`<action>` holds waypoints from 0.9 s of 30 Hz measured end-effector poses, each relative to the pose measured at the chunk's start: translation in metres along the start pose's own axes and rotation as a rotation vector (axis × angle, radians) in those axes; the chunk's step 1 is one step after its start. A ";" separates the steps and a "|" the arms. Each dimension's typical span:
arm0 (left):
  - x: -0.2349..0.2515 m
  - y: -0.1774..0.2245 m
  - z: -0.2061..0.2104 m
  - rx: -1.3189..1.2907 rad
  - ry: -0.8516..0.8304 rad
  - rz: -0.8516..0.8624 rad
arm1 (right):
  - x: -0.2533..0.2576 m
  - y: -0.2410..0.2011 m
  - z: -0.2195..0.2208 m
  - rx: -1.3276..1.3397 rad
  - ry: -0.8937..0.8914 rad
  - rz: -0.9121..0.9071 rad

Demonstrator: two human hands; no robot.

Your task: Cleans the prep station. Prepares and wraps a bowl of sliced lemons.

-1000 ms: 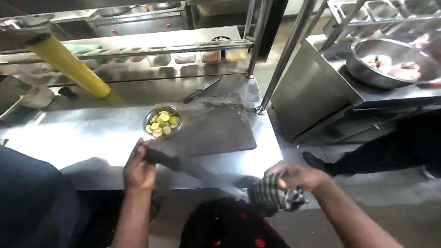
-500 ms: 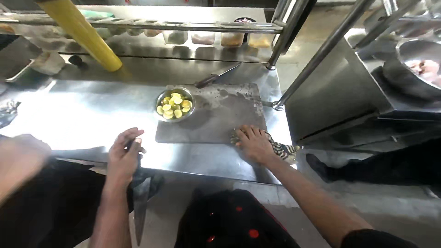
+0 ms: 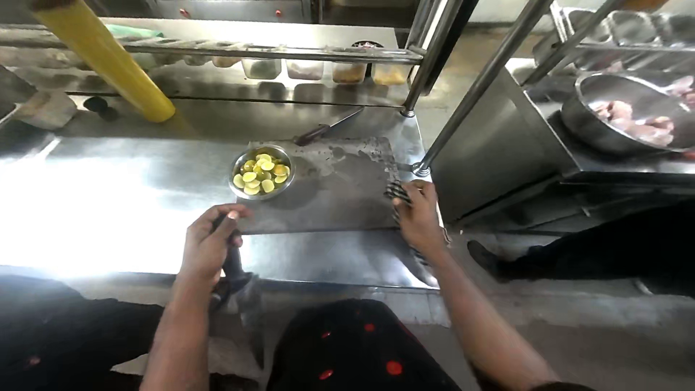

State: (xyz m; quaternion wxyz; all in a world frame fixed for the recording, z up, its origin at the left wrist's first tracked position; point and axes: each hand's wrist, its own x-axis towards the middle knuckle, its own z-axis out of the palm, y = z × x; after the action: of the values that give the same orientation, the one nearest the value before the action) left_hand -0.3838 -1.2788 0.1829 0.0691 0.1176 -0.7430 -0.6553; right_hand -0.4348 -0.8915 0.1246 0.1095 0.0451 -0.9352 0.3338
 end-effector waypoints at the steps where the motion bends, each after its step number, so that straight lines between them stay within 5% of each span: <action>1: 0.001 0.008 0.002 -0.032 -0.006 0.061 | -0.008 -0.007 0.027 -0.037 -0.033 0.006; 3: 0.002 0.024 0.001 -0.109 -0.021 0.167 | -0.041 -0.030 0.057 -0.061 -0.380 -0.154; 6: -0.001 0.039 -0.007 -0.176 -0.026 0.280 | -0.047 -0.056 0.033 0.179 -1.028 -0.385; 7: -0.002 0.040 -0.009 -0.198 -0.013 0.299 | -0.034 -0.053 0.022 0.235 -1.002 -0.374; 9: -0.006 0.037 -0.011 -0.251 0.035 0.321 | 0.001 -0.036 0.014 0.271 -0.625 -0.227; 11: -0.010 0.033 -0.010 -0.296 0.084 0.348 | 0.039 -0.027 0.042 0.080 -0.174 0.008; 12: -0.012 0.032 -0.009 -0.307 0.113 0.360 | 0.045 -0.033 0.063 -0.044 -0.120 0.097; 14: -0.012 0.038 -0.010 -0.317 0.152 0.391 | 0.019 -0.067 0.089 -0.123 -0.363 -0.062; 17: -0.009 0.051 -0.020 -0.301 0.181 0.433 | -0.038 -0.111 0.084 0.171 -1.041 -0.509; 19: -0.007 0.057 -0.027 -0.291 0.197 0.475 | -0.024 -0.104 0.064 0.323 -1.169 -0.558; 23: -0.023 0.066 -0.034 -0.304 0.233 0.509 | 0.063 -0.033 0.019 0.439 -0.709 -0.183; 25: -0.028 0.076 -0.027 -0.314 0.298 0.536 | 0.108 -0.002 0.034 0.298 -0.320 0.031; 27: -0.034 0.088 -0.021 -0.293 0.354 0.564 | 0.123 -0.003 0.063 0.069 -0.186 0.194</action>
State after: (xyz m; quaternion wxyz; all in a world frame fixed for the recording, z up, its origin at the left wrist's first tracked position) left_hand -0.3531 -1.2799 0.2744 0.3909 0.0084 -0.6210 -0.6794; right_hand -0.5652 -0.9349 0.1080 -0.0120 -0.0109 -0.9293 0.3689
